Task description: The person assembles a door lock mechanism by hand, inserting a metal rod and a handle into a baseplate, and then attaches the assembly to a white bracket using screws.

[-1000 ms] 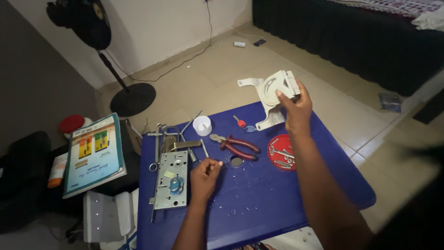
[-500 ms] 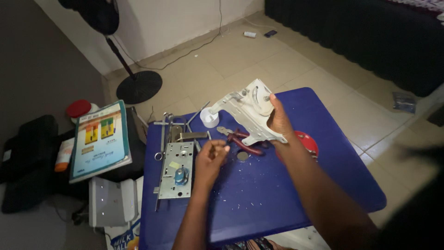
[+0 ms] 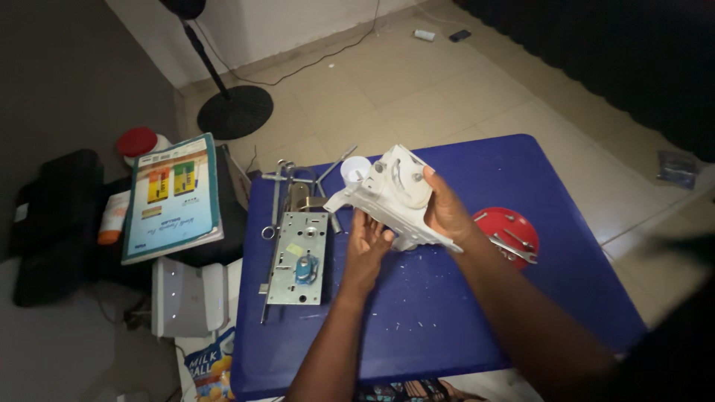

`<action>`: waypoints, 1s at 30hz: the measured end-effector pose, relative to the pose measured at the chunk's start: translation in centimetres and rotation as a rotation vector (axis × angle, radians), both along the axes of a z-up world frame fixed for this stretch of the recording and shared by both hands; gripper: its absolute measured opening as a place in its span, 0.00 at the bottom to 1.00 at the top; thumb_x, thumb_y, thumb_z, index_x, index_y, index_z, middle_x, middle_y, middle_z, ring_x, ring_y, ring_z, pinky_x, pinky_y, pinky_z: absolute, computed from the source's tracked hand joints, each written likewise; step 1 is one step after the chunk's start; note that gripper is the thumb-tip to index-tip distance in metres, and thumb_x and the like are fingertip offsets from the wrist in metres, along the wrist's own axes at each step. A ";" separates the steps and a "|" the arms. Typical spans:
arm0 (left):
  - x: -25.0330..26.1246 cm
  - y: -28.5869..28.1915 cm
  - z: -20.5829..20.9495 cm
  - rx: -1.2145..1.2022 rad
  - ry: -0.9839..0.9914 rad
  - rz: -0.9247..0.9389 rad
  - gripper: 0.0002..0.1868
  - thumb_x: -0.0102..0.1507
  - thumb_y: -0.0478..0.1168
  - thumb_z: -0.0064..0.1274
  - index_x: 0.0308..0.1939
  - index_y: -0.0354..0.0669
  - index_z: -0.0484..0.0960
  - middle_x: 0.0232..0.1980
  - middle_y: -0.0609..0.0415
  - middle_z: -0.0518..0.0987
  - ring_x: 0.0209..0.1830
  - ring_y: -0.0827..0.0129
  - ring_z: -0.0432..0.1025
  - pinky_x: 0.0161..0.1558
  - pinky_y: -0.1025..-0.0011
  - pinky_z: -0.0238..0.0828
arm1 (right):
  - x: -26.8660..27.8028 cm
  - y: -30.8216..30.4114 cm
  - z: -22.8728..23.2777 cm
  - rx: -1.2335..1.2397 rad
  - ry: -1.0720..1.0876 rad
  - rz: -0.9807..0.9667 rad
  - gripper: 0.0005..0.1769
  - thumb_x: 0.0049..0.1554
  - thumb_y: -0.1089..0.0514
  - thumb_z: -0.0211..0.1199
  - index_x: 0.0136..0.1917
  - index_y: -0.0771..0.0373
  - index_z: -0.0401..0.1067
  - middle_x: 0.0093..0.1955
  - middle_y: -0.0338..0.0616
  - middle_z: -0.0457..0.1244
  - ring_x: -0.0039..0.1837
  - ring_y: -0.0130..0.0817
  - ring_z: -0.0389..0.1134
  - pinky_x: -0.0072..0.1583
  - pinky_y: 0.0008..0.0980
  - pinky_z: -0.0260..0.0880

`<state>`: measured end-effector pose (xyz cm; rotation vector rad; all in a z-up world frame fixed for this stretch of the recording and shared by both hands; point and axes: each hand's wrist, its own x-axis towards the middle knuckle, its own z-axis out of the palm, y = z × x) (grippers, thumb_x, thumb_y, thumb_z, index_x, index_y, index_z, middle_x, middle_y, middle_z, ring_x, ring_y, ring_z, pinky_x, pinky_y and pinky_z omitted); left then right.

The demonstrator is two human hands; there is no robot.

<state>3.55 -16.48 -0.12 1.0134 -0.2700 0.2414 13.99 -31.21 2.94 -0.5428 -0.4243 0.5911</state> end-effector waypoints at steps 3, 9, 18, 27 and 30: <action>-0.3 0.2 -0.4 -0.021 0.065 0.016 0.51 0.60 0.51 0.66 0.77 0.36 0.52 0.74 0.44 0.64 0.77 0.59 0.58 0.75 0.61 0.53 | -0.9 0.5 -0.2 -0.115 0.025 -0.050 0.36 0.60 0.46 0.66 0.74 0.66 0.60 0.69 0.50 0.63 0.71 0.41 0.64 0.74 0.46 0.63; -0.4 0.7 -1.3 -0.094 0.063 0.091 0.54 0.57 0.55 0.69 0.76 0.35 0.55 0.74 0.44 0.65 0.76 0.58 0.60 0.75 0.60 0.54 | -2.1 -0.1 1.2 -0.218 -0.300 0.018 0.57 0.55 0.37 0.72 0.81 0.72 0.49 0.77 0.54 0.56 0.78 0.43 0.58 0.77 0.45 0.58; -2.6 1.7 4.4 0.051 -0.053 0.111 0.66 0.53 0.55 0.69 0.83 0.37 0.41 0.76 0.40 0.63 0.75 0.53 0.63 0.74 0.56 0.63 | -3.5 -0.8 4.1 -0.286 -0.358 0.117 0.67 0.44 0.55 0.81 0.84 0.69 0.43 0.80 0.56 0.52 0.81 0.45 0.53 0.79 0.42 0.51; -2.3 1.4 4.5 0.036 -0.041 0.130 0.68 0.54 0.48 0.69 0.84 0.48 0.32 0.74 0.40 0.65 0.70 0.54 0.67 0.70 0.57 0.66 | -3.4 -1.0 4.2 -0.305 -0.421 0.104 0.64 0.40 0.70 0.76 0.83 0.65 0.45 0.86 0.51 0.44 0.84 0.43 0.48 0.81 0.45 0.48; -2.4 1.5 4.4 0.023 -0.012 0.117 0.69 0.53 0.47 0.70 0.84 0.50 0.32 0.72 0.40 0.66 0.69 0.53 0.67 0.70 0.58 0.66 | -3.5 -1.0 4.3 -0.307 -0.454 0.096 0.63 0.40 0.70 0.76 0.83 0.64 0.46 0.87 0.51 0.42 0.86 0.43 0.45 0.83 0.43 0.45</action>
